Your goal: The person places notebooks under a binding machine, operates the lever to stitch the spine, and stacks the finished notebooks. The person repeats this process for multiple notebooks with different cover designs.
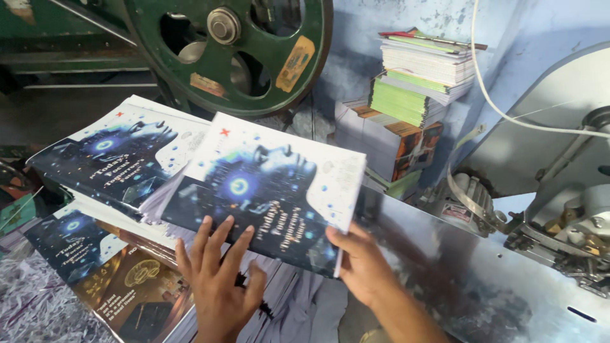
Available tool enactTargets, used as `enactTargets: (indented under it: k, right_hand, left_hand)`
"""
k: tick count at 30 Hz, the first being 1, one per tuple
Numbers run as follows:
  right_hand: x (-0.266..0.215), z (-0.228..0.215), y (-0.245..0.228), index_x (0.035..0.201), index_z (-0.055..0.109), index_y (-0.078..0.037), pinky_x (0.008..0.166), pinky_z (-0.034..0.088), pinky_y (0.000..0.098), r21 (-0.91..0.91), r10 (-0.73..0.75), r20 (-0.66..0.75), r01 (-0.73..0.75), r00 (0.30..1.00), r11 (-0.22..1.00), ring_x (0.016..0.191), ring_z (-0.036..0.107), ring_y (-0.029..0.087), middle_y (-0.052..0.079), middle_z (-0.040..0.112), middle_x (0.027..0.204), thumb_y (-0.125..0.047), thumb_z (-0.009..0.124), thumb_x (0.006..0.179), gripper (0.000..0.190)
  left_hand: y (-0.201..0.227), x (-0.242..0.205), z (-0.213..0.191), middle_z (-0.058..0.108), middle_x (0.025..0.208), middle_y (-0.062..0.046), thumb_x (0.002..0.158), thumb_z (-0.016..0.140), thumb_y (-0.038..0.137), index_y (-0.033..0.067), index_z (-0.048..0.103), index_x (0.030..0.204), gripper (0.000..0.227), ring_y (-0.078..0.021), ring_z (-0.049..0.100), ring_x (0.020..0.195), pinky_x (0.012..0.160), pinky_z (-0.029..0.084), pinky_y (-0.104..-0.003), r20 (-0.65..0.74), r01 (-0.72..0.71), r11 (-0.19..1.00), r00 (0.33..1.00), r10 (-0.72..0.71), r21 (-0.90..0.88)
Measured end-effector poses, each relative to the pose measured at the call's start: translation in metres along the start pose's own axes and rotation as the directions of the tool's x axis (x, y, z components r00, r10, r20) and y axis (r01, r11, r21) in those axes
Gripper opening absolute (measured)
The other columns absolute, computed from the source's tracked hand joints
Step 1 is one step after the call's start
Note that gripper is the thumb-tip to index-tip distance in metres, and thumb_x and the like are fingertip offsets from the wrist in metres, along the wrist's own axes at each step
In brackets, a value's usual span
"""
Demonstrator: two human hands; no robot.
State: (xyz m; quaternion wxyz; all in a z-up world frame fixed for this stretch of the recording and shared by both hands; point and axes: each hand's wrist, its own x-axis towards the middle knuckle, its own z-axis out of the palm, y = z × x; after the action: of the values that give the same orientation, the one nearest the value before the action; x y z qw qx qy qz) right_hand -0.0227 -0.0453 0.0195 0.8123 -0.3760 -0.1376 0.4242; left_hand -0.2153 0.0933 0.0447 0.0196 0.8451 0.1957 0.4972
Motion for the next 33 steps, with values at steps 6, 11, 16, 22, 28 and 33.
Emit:
enactTargets:
  k: [6, 11, 16, 22, 28, 33]
  right_hand:
    - [-0.029, -0.056, -0.019, 0.139, 0.058, 0.002, 0.089, 0.057, 0.0387, -0.087, -0.040, -0.098, 0.031, 0.994, 0.996, 0.104, 0.070, 0.020, 0.010, 0.072, 0.122, -0.015, 0.068, 0.089, 0.054]
    - [-0.051, -0.093, -0.019, 0.140, 0.055, 0.003, 0.091, 0.056, 0.0395, -0.093, -0.041, -0.088, 0.033, 0.995, 0.995, 0.107, 0.069, 0.021, 0.012, 0.071, 0.125, -0.015, 0.068, 0.089, 0.056]
    - [-0.074, -0.119, -0.025, 0.143, 0.055, 0.002, 0.092, 0.055, 0.0366, -0.185, -0.038, -0.125, 0.014, 0.991, 0.983, 0.110, 0.069, 0.018, 0.012, 0.070, 0.130, -0.017, 0.069, 0.088, 0.059]
    - [-0.097, -0.144, -0.036, 0.140, 0.060, 0.003, 0.092, 0.054, 0.0372, -0.272, -0.011, -0.199, -0.044, 0.980, 0.961, 0.110, 0.068, 0.019, 0.012, 0.073, 0.128, -0.017, 0.070, 0.088, 0.057]
    - [-0.107, -0.165, -0.038, 0.139, 0.062, 0.004, 0.095, 0.052, 0.0355, -0.336, -0.078, -0.224, -0.002, 0.971, 0.942, 0.111, 0.067, 0.016, 0.012, 0.074, 0.127, -0.018, 0.067, 0.090, 0.053]
    - [-0.106, -0.181, -0.031, 0.139, 0.061, 0.005, 0.096, 0.051, 0.0337, -0.370, -0.143, -0.223, 0.052, 0.964, 0.927, 0.112, 0.066, 0.015, 0.012, 0.073, 0.127, -0.016, 0.067, 0.091, 0.052]
  left_hand:
    - [0.002, -0.004, 0.015, 0.059, 0.140, -0.014, 0.087, 0.066, 0.011, 0.0108, 0.070, 0.122, 0.035, -0.0370, 0.046, 0.143, 0.117, 0.033, -0.056, 0.030, 0.121, 0.978, 0.993, -0.117, -0.168]
    - [0.007, 0.000, 0.038, 0.058, 0.137, -0.023, 0.087, 0.071, 0.017, 0.0016, 0.062, 0.131, 0.047, -0.0414, 0.049, 0.133, 0.110, 0.039, -0.052, 0.019, 0.191, 0.965, 0.982, -0.190, -0.182]
    - [0.007, 0.017, 0.060, 0.058, 0.140, -0.022, 0.087, 0.075, 0.021, -0.0021, 0.051, 0.140, 0.062, -0.0332, 0.055, 0.133, 0.109, 0.041, -0.043, 0.327, 0.547, 0.718, 0.836, -0.441, -0.429]
    - [0.025, 0.051, 0.070, 0.058, 0.139, -0.021, 0.080, 0.075, 0.021, 0.0038, 0.051, 0.145, 0.071, -0.0305, 0.058, 0.127, 0.104, 0.048, -0.040, 0.456, 0.484, 0.763, 0.845, -0.280, -0.429]
    - [0.059, 0.090, 0.092, 0.054, 0.145, -0.017, 0.076, 0.082, 0.039, 0.0123, 0.062, 0.129, 0.063, -0.0379, 0.046, 0.139, 0.113, 0.023, -0.063, 0.225, -0.272, 0.939, 0.921, 0.317, -0.209]
    - [0.099, 0.102, 0.116, 0.064, 0.133, -0.013, 0.084, 0.079, 0.039, 0.0093, 0.060, 0.138, 0.064, -0.0316, 0.054, 0.131, 0.117, 0.018, -0.066, 0.403, -0.202, 0.851, 0.812, 0.422, -0.484]
